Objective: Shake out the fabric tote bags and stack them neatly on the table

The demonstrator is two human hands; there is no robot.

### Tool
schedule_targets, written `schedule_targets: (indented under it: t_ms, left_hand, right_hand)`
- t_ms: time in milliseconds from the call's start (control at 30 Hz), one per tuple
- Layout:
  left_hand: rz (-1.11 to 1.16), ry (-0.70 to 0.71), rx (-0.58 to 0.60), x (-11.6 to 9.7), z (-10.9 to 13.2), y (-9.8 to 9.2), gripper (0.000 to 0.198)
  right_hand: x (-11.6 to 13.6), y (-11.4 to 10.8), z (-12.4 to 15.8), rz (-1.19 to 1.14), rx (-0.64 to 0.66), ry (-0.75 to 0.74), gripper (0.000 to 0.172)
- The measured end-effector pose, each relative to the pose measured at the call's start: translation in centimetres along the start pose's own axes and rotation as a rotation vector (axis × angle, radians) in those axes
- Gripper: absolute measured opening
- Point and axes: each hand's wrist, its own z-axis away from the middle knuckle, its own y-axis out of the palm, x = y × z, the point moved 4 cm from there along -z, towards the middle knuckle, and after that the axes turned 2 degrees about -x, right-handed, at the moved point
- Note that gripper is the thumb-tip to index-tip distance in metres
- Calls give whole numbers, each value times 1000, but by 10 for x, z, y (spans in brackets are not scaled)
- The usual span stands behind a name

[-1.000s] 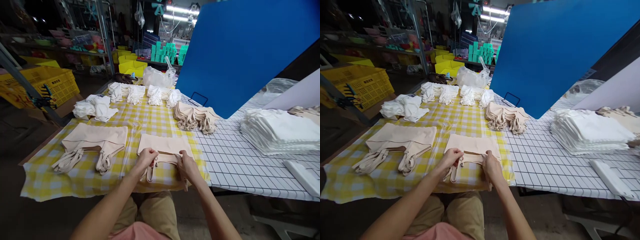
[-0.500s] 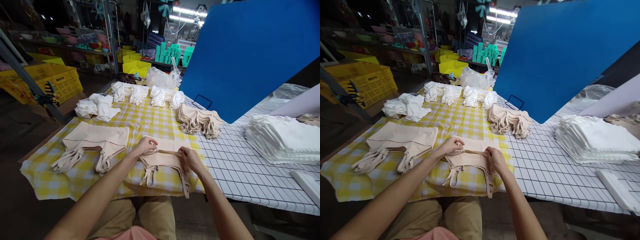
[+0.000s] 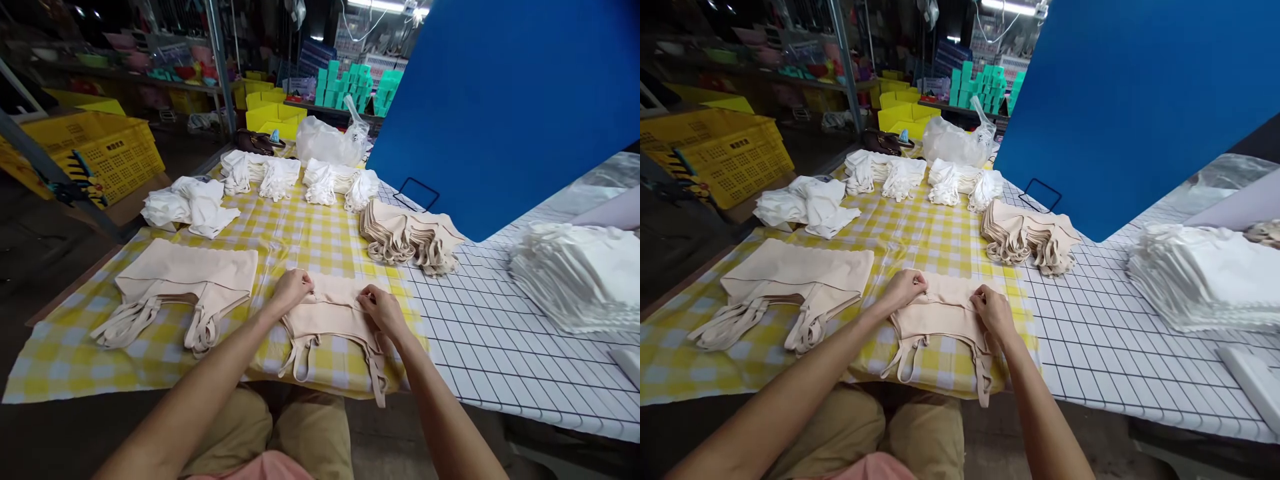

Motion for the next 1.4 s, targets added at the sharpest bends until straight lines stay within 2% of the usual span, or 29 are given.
schedule_targets:
  t_ms: [233, 467, 633, 733, 867, 1100, 1267, 1400]
  left_hand:
    - [432, -100, 168, 13, 14, -8, 14]
    - [572, -232, 143, 9, 29, -18, 7]
    - [711, -182, 146, 8, 37, -20, 6]
    - [797, -164, 177, 11, 57, -25, 12]
    - [924, -184, 184, 16, 94, -30, 24]
    - [1148, -345, 145, 19, 143, -14, 36]
    - [1130, -399, 147, 18, 158, -1, 41]
    - [1093, -384, 142, 19, 163, 4, 38]
  right_hand:
    - [-12, -14, 12, -199, -100, 62, 22]
    - [-19, -15, 18, -307, -59, 146, 20]
    - [-16, -30, 35, -388, -40, 160, 24]
    - [-14, -41, 59, -500, 22, 158, 31]
    - [-16, -45, 94, -633, 63, 158, 38]
    - [-20, -35, 125, -739, 32, 231, 43]
    - [-22, -33, 130, -751, -27, 252, 40]
    - [-23, -33, 130, -723, -66, 255, 41]
